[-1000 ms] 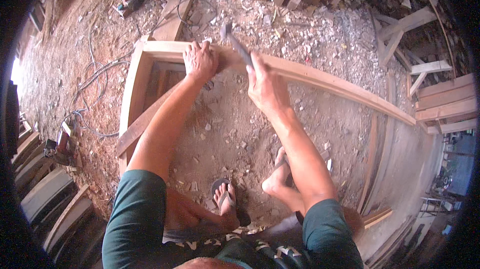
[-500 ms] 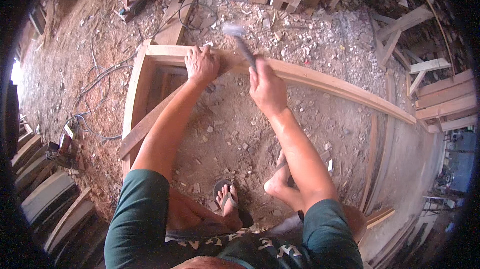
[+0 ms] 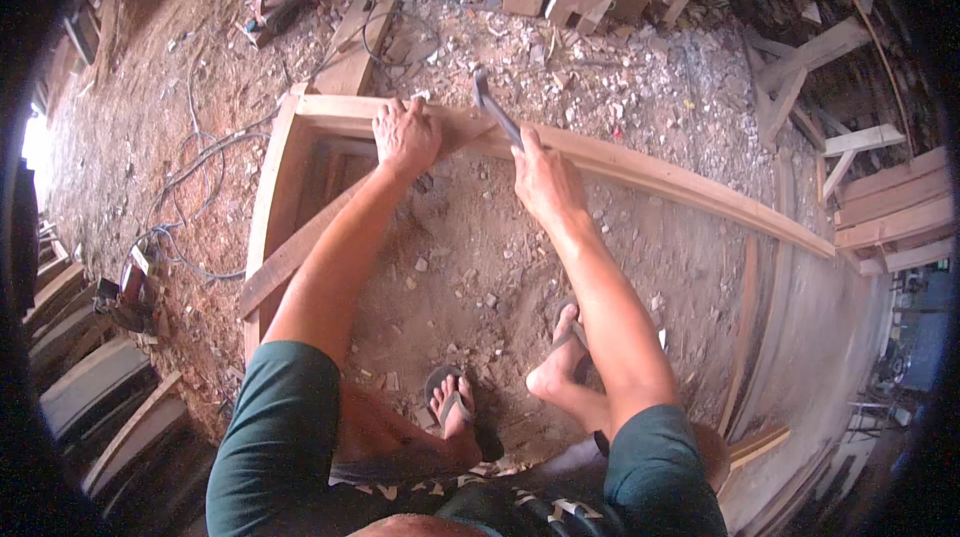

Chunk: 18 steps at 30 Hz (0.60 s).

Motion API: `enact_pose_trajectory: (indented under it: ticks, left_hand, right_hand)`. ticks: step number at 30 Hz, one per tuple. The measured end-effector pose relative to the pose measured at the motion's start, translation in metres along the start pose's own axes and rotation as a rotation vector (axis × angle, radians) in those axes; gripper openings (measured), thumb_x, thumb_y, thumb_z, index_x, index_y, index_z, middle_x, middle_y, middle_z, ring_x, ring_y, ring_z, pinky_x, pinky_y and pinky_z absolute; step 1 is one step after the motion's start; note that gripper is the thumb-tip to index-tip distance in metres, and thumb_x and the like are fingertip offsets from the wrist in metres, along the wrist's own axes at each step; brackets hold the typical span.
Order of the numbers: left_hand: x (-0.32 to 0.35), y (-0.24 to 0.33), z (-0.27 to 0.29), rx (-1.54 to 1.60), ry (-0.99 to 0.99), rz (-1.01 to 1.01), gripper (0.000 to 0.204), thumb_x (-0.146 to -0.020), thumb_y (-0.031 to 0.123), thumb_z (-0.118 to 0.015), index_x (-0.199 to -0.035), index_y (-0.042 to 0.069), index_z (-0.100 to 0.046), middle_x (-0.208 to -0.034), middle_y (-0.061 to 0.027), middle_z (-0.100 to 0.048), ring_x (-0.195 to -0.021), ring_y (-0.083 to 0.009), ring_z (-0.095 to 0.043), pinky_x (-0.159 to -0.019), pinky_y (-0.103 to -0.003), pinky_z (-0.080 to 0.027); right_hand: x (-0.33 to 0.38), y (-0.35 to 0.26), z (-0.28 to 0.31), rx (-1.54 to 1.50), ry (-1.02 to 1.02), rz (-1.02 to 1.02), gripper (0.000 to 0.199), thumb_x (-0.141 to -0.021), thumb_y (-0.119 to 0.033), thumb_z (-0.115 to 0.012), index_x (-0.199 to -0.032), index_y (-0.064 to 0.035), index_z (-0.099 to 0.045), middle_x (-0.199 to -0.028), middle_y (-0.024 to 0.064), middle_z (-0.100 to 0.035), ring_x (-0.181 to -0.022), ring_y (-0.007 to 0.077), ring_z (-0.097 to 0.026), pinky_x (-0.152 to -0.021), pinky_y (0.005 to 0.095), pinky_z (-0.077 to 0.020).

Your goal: The person marks a wooden plank with a pen and cuts it using a circular saw. They then assemble a rectangular wooden frame on the ground, securing the joints with nails and a hammer. The person repeatedly hammers nails into the corners to fasten the structure.

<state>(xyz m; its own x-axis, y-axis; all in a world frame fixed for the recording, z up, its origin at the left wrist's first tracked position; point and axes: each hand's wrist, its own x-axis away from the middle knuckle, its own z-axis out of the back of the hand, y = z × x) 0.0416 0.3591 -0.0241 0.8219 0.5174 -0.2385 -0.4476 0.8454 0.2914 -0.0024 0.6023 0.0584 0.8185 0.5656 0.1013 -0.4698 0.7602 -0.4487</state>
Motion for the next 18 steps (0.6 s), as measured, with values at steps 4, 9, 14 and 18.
enact_pose_trajectory:
  ticks: [4,9,14,18]
  left_hand:
    - [0.004,-0.001,0.005,0.022,-0.089,0.018,0.044,-0.091,0.037,-0.057,-0.123,0.007,-0.064,-0.121,-0.0265,-0.059,-0.118,-0.0431,-0.054,-0.099,-0.054,-0.044]
    - [0.002,0.014,0.002,0.033,-0.064,-0.017,0.046,-0.090,0.038,-0.057,-0.125,0.009,-0.064,-0.120,-0.0269,-0.059,-0.117,-0.0431,-0.055,-0.099,-0.055,-0.043]
    - [0.002,-0.002,0.005,0.048,-0.081,0.021,0.046,-0.090,0.038,-0.059,-0.123,0.007,-0.064,-0.120,-0.0268,-0.059,-0.117,-0.0432,-0.054,-0.100,-0.055,-0.043]
    - [0.002,0.009,0.006,0.055,-0.041,-0.017,0.043,-0.090,0.038,-0.059,-0.119,0.006,-0.064,-0.119,-0.0247,-0.058,-0.117,-0.0406,-0.053,-0.100,-0.054,-0.040]
  right_hand:
    - [0.007,-0.043,0.014,-0.156,0.573,0.504,0.038,-0.105,-0.020,-0.052,-0.139,-0.0034,-0.048,-0.077,0.0180,-0.069,-0.056,0.0336,-0.066,-0.050,0.0452,-0.0540]
    - [0.006,0.018,-0.021,0.214,0.084,0.094,0.034,-0.105,-0.022,-0.053,-0.135,-0.0053,-0.048,-0.072,0.0204,-0.068,-0.063,0.0370,-0.070,-0.049,0.0458,-0.0542]
    - [0.012,-0.037,0.003,-0.155,0.374,0.332,0.032,-0.105,-0.024,-0.054,-0.131,-0.0059,-0.047,-0.082,0.0209,-0.070,-0.064,0.0365,-0.072,-0.047,0.0448,-0.0547]
    - [0.013,0.007,-0.018,0.046,0.155,0.133,0.025,-0.104,-0.024,-0.055,-0.122,-0.0069,-0.048,-0.082,0.0214,-0.069,-0.065,0.0382,-0.071,-0.052,0.0484,-0.0549]
